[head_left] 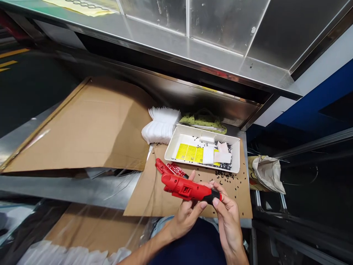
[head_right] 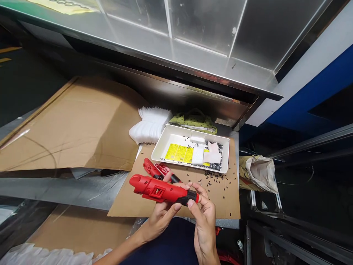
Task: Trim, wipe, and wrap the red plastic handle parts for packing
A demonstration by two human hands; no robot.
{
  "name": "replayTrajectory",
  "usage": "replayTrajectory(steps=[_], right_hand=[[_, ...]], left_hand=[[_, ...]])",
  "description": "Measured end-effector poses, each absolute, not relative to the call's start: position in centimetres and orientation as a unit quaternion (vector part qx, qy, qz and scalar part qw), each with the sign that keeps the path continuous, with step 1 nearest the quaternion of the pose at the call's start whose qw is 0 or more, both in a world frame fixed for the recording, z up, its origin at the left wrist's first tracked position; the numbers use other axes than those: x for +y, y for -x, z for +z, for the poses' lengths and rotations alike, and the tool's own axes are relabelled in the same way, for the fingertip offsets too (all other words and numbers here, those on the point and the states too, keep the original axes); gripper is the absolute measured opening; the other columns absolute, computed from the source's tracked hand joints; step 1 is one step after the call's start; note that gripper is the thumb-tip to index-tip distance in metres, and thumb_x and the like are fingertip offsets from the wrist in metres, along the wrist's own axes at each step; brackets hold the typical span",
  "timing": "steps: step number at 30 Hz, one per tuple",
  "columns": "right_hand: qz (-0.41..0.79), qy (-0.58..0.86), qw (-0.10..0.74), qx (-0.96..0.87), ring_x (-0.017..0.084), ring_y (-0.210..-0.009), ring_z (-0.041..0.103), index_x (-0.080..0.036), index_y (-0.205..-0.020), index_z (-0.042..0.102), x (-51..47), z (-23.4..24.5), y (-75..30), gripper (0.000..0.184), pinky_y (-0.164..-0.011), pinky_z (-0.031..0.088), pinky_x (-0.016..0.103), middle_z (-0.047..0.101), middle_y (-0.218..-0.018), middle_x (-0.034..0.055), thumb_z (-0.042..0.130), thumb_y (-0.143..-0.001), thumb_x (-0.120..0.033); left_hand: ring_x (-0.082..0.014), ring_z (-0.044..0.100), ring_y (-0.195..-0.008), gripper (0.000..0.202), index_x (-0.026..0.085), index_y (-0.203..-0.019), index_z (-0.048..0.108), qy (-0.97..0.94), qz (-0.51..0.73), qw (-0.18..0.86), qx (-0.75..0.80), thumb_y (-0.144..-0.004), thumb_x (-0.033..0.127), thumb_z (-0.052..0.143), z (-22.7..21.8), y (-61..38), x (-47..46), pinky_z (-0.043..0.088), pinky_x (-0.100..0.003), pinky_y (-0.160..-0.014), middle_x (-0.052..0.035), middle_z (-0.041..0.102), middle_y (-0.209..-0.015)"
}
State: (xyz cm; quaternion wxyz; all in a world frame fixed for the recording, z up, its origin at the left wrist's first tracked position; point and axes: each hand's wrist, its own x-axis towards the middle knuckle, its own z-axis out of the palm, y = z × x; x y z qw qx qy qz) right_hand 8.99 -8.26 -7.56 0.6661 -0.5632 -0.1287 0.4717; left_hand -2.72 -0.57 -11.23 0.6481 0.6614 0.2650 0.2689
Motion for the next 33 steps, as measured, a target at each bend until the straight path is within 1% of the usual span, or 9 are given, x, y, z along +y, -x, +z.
replayTrajectory(steps=[5,9,13,17,22,26,29,31,33], right_hand=[[0.452,0.577,0.662,-0.156,0.030,-0.127,0.050,-0.022,-0.096,0.079,-8.2,-7.6,-9.2,0.034,-0.107,0.043,0.042,0.061,-0.129,0.0109,0.077,-0.074,-0.047],[0.436,0.584,0.662,-0.175,0.029,-0.122,0.053,-0.022,-0.097,0.079,-8.2,-7.9,-9.3,0.035,-0.105,0.044,0.041,0.064,-0.124,0.0110,0.075,-0.075,-0.048],[0.421,0.594,0.659,-0.190,0.029,-0.118,0.056,-0.021,-0.098,0.078,-8.3,-8.5,-9.2,0.035,-0.103,0.044,0.041,0.067,-0.120,0.0110,0.073,-0.077,-0.049],[0.408,0.609,0.653,-0.190,0.030,-0.120,0.056,-0.021,-0.097,0.078,-8.6,-9.3,-9.2,0.039,-0.108,0.040,0.044,0.071,-0.113,0.0106,0.075,-0.073,-0.051],[0.417,0.614,0.650,-0.162,0.029,-0.114,0.061,-0.021,-0.095,0.078,-8.4,-9.5,-8.9,0.036,-0.104,0.044,0.043,0.073,-0.107,0.0096,0.076,-0.072,-0.050],[0.433,0.595,0.655,-0.170,0.025,-0.110,0.064,-0.024,-0.103,0.076,-8.3,-8.9,-8.6,0.034,-0.102,0.046,0.038,0.072,-0.112,0.0069,0.072,-0.079,-0.047],[0.440,0.596,0.647,-0.179,0.023,-0.118,0.059,-0.025,-0.108,0.073,-8.6,-8.6,-8.6,0.034,-0.105,0.043,0.035,0.069,-0.120,0.0055,0.069,-0.083,-0.046],[0.438,0.605,0.639,-0.185,0.024,-0.121,0.057,-0.023,-0.105,0.073,-8.9,-8.4,-8.8,0.033,-0.107,0.041,0.034,0.068,-0.122,0.0062,0.070,-0.083,-0.046],[0.434,0.610,0.635,-0.188,0.025,-0.124,0.055,-0.021,-0.099,0.072,-9.2,-8.3,-8.9,0.031,-0.106,0.041,0.035,0.066,-0.124,0.0073,0.070,-0.082,-0.047]], left_hand=[[-0.0259,0.055,-0.128,0.060,0.017,-0.141,0.048,-0.656,0.261,0.660,0.257,-0.095,0.056,0.042,-10.3,2.1,-0.4,0.035,-0.044,-0.118,-0.0112,0.069,-0.119],[-0.0268,0.056,-0.126,0.056,0.016,-0.140,0.050,-0.669,0.284,0.631,0.270,-0.095,0.050,0.048,-11.0,2.3,-0.7,0.034,-0.044,-0.119,-0.0121,0.068,-0.122],[-0.0260,0.055,-0.128,0.045,0.020,-0.135,0.056,-0.704,0.288,0.595,0.259,-0.096,0.040,0.048,-11.8,2.7,-0.9,0.033,-0.043,-0.120,-0.0098,0.068,-0.123],[-0.0253,0.054,-0.130,0.040,0.023,-0.135,0.057,-0.747,0.284,0.561,0.219,-0.098,0.031,0.044,-10.9,2.7,-0.7,0.034,-0.045,-0.119,-0.0073,0.070,-0.120],[-0.0296,0.051,-0.132,0.039,0.029,-0.131,0.062,-0.752,0.320,0.531,0.225,-0.093,0.036,0.055,-9.2,2.5,-0.3,0.037,-0.045,-0.116,-0.0062,0.069,-0.122],[-0.0268,0.054,-0.129,0.043,0.029,-0.135,0.058,-0.738,0.304,0.556,0.234,-0.093,0.039,0.054,-10.3,2.5,-0.4,0.037,-0.042,-0.116,-0.0061,0.070,-0.121],[-0.0262,0.057,-0.126,0.054,0.023,-0.143,0.048,-0.674,0.301,0.621,0.263,-0.094,0.047,0.050,-11.2,2.5,-0.6,0.038,-0.043,-0.116,-0.0099,0.068,-0.123],[-0.0271,0.058,-0.124,0.066,0.020,-0.149,0.039,-0.596,0.320,0.677,0.291,-0.092,0.052,0.052,-11.2,2.3,-0.6,0.040,-0.044,-0.114,-0.0119,0.067,-0.126],[-0.0274,0.060,-0.122,0.075,0.021,-0.152,0.032,-0.513,0.351,0.721,0.307,-0.089,0.051,0.059,-10.9,2.1,-0.5,0.042,-0.043,-0.112,-0.0113,0.066,-0.127]])
